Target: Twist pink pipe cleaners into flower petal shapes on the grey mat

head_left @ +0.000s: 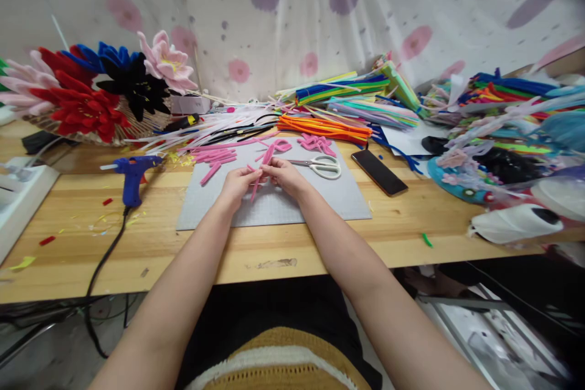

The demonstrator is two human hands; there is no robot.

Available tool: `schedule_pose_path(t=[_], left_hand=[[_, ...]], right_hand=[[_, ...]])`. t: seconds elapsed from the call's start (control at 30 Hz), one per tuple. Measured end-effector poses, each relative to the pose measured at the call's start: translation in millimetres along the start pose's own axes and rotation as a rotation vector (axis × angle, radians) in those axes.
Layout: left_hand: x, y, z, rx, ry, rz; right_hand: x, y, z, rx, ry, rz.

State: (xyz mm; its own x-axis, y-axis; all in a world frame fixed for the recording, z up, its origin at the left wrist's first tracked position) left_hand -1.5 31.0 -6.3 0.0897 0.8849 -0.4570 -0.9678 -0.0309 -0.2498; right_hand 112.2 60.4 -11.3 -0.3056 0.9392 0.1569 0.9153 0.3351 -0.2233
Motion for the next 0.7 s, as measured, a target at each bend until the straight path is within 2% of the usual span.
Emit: schedule_pose_path(t=[0.13,0.33,0.43,0.5,0.53,0.63,0.67,0.7], left_hand=[[-2.3,-4.1,-2.6,-0.053,0.135,-0.146],[-7.4,-5.6,-10.8,-0.367,0.464,-0.258],[-7.4,-9.8,-13.1,-0.390,0.499,-0.301],[-4.6,-9.0,-11.8,-0.297,0.384,-0.207],[-3.5,-5.7,-8.4,-0.233,0.262,-0.098],[-14.0,8.7,11.3,-0.008,-0.263,0.336],[-20.7,10.4,16.9,0.079,-0.420,0.437],[-25.7,9.5,20.6,0.174,-0.534,0.484]], right_hand=[[0.1,0.0,-2.2,0.077,0.014,-0.022],[-1.7,-9.9,-7.7,0.156,0.041,-0.042],[0.4,-9.1,-7.6,0.152,0.055,-0.015],[2.7,-4.5,-7.5,0.109,0.080,0.038],[3.7,-1.6,-7.8,0.073,0.096,0.070],[5.7,6.5,-10.1,-0.057,0.144,0.162],[6.1,8.1,-10.7,-0.093,0.154,0.182],[6.5,9.0,-11.2,-0.121,0.159,0.192]])
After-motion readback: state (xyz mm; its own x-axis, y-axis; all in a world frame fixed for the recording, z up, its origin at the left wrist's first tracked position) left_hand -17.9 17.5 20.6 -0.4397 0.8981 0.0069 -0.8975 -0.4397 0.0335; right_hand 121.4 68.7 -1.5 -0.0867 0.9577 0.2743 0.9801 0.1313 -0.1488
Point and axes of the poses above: each hand's wrist, its own x-axis towards the middle knuckle, its own y-axis out of the back of the hand, z = x × y, the point moved 5 cm from there along x, towards the middle knuckle, and after that the axes turned 13 degrees about y, right-handed, at the moved point
